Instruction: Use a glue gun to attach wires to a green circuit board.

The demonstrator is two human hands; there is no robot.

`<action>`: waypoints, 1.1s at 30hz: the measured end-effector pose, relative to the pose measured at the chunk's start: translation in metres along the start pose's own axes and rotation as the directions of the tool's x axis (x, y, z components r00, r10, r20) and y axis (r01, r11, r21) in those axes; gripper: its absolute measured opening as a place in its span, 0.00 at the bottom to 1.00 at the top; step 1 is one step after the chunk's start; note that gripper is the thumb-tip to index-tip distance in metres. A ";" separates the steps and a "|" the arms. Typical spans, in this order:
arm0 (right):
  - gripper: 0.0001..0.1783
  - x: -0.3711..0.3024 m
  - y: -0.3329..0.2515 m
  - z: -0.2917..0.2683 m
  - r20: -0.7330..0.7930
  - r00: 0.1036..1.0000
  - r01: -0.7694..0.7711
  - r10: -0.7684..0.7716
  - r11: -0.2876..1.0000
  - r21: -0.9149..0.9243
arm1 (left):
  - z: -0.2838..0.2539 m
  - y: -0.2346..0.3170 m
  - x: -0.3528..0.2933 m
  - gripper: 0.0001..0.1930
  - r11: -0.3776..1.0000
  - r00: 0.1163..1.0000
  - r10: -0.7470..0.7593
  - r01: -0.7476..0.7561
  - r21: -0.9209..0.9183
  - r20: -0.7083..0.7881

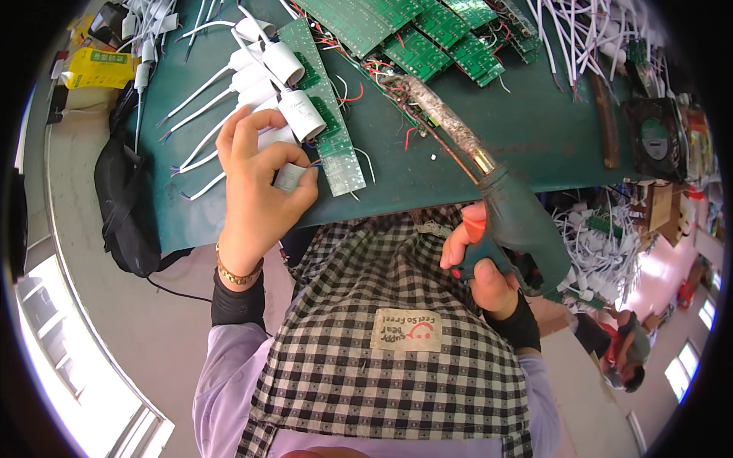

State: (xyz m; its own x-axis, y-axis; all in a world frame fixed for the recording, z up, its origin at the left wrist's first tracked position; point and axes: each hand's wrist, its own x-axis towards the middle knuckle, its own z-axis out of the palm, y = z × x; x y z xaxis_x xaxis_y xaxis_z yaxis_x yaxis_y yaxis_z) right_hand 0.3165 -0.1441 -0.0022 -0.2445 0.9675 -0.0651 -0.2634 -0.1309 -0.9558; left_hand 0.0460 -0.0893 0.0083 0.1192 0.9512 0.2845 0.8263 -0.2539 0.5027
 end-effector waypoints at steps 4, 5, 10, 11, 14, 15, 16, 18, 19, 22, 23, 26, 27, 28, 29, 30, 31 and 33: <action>0.34 0.005 0.003 -0.001 -0.015 0.997 0.073 -0.073 0.997 0.006 | -0.012 0.013 -0.015 0.19 0.992 1.000 -0.025 0.026 0.127 -0.012; 0.34 0.006 0.003 -0.002 -0.015 0.996 0.086 -0.086 0.996 0.015 | -0.015 0.018 -0.020 0.22 0.980 0.997 -0.038 0.049 0.195 -0.061; 0.33 0.010 0.009 -0.008 -0.018 0.993 0.121 -0.120 0.990 0.068 | -0.031 0.008 -0.041 0.19 0.970 0.962 -0.206 0.176 0.170 0.181; 0.33 0.011 0.010 -0.010 -0.023 0.991 0.130 -0.129 0.988 0.087 | -0.035 0.008 -0.036 0.18 0.975 0.980 -0.114 0.079 0.205 0.165; 0.34 0.012 0.008 -0.010 -0.054 0.993 0.109 -0.102 0.985 0.133 | -0.041 0.003 -0.013 0.16 0.971 0.996 0.078 -0.088 0.221 0.053; 0.34 0.014 0.009 -0.010 -0.042 0.991 0.133 -0.128 0.981 0.143 | -0.041 -0.001 -0.002 0.14 0.965 0.983 0.181 -0.169 0.202 -0.041; 0.34 0.016 0.009 -0.009 -0.020 0.990 0.144 -0.142 0.977 0.157 | -0.039 -0.005 0.009 0.14 0.960 0.982 0.180 -0.163 0.227 -0.056; 0.34 0.017 0.011 -0.011 -0.042 0.985 0.171 -0.166 0.972 0.160 | -0.026 -0.012 0.026 0.15 0.980 0.976 0.196 -0.193 0.045 -0.098; 0.34 0.016 0.011 -0.011 -0.057 0.984 0.177 -0.170 0.970 0.166 | -0.018 -0.015 0.030 0.15 0.977 0.970 0.213 -0.214 0.008 -0.118; 0.33 0.015 0.011 -0.014 -0.063 0.979 0.203 -0.195 0.964 0.170 | -0.007 -0.015 0.044 0.15 0.932 0.939 0.327 -0.339 -0.131 -0.105; 0.33 0.015 0.012 -0.014 -0.047 0.978 0.210 -0.204 0.961 0.178 | -0.006 -0.017 0.047 0.16 0.908 0.917 0.382 -0.396 -0.136 -0.116; 0.32 0.020 0.012 -0.016 -0.065 0.978 0.208 -0.199 0.959 0.190 | -0.019 -0.031 0.059 0.16 0.908 0.894 0.411 -0.420 -0.014 -0.177; 0.32 0.019 0.013 -0.018 -0.087 0.974 0.221 -0.208 0.959 0.177 | -0.025 -0.041 0.067 0.16 0.913 0.885 0.408 -0.397 0.092 -0.223; 0.32 0.020 0.013 -0.017 -0.099 0.972 0.225 -0.211 0.960 0.167 | -0.027 -0.075 0.080 0.14 0.922 0.828 0.386 -0.363 0.135 -0.407; 0.30 0.020 0.013 -0.019 -0.033 0.969 0.247 -0.245 0.953 0.176 | -0.039 -0.103 0.097 0.13 0.942 0.807 0.330 -0.249 0.224 -0.490; 0.30 0.020 0.011 -0.018 -0.026 0.969 0.245 -0.245 0.952 0.184 | -0.050 -0.143 0.104 0.16 0.947 0.840 0.198 -0.031 0.320 -0.506; 0.31 0.021 0.010 -0.018 -0.016 0.970 0.240 -0.241 0.953 0.184 | -0.060 -0.173 0.108 0.21 0.877 0.839 0.100 0.180 0.445 -0.535; 0.31 0.024 0.010 -0.017 0.004 0.969 0.243 -0.249 0.952 0.188 | -0.069 -0.223 0.111 0.15 0.704 0.808 -0.185 0.506 0.499 -0.559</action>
State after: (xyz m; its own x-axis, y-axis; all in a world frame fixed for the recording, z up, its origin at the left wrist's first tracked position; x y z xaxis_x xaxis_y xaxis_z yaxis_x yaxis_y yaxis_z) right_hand 0.3244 -0.1187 -0.0180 -0.1749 0.9688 0.1756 -0.4857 0.0703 -0.8713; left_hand -0.1626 0.0604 -0.0160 -0.3639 0.7181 0.5933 0.9164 0.3899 0.0902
